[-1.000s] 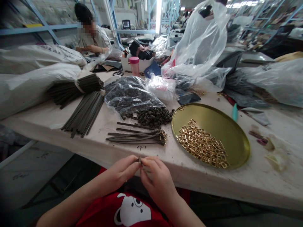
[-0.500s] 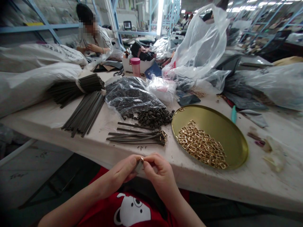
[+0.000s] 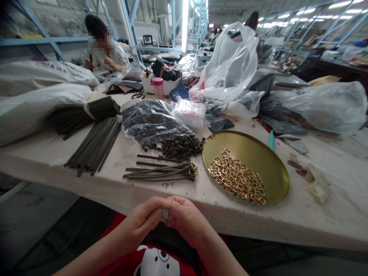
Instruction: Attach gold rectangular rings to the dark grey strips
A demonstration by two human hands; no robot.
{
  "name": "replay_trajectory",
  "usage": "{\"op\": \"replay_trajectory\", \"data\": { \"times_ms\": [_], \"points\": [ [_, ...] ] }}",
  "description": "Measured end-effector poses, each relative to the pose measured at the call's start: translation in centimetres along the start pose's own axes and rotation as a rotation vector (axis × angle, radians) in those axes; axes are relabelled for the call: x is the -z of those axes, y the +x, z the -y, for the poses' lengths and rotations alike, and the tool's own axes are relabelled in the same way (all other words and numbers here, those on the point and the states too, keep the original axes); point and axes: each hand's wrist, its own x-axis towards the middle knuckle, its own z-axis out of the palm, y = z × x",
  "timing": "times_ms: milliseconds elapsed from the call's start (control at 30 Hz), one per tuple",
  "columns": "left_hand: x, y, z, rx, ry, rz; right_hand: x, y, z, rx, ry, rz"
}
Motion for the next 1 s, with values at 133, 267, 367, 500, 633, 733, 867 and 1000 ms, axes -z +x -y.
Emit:
{"op": "replay_trajectory", "data": {
  "times_ms": [133,267,367,500,633,733,867,1000],
  "points": [
    [0.7,0.9,0.6,0.055,0.008,-0.019,0.9,1.0,0.8,0.125,-0.321,-0.076],
    [1.2,1.7,1.1,0.152,0.061,-0.06,3.9,1.6,3.4,0.466,-0.908,-0.381],
    [1.4,2.2,1.5,0.166,0.048,-0.06,6.1,2.3,6.0,0.592,-1.159,-0.556],
    [1.5,2.8,1.8,0.16,0.028,-0.063,7.4,4.3,9.1,0.692,-1.413,-0.678],
    [1.9,3.1,2.2,0.185,-0.013,-0.078,6.8,7.6,10.7,0.679,-1.638,-0.645],
    [2.2,3.4,2.4,0.2,-0.025,-0.087,6.1,9.7,11.1,0.629,-1.714,-0.572],
    [2.3,3.7,2.6,0.209,-0.021,-0.101,5.6,11.6,11.3,0.56,-1.783,-0.54],
    [2.2,3.9,2.7,0.205,-0.042,-0.134,5.2,11.6,11.8,0.551,-1.776,-0.522]
  ]
}}
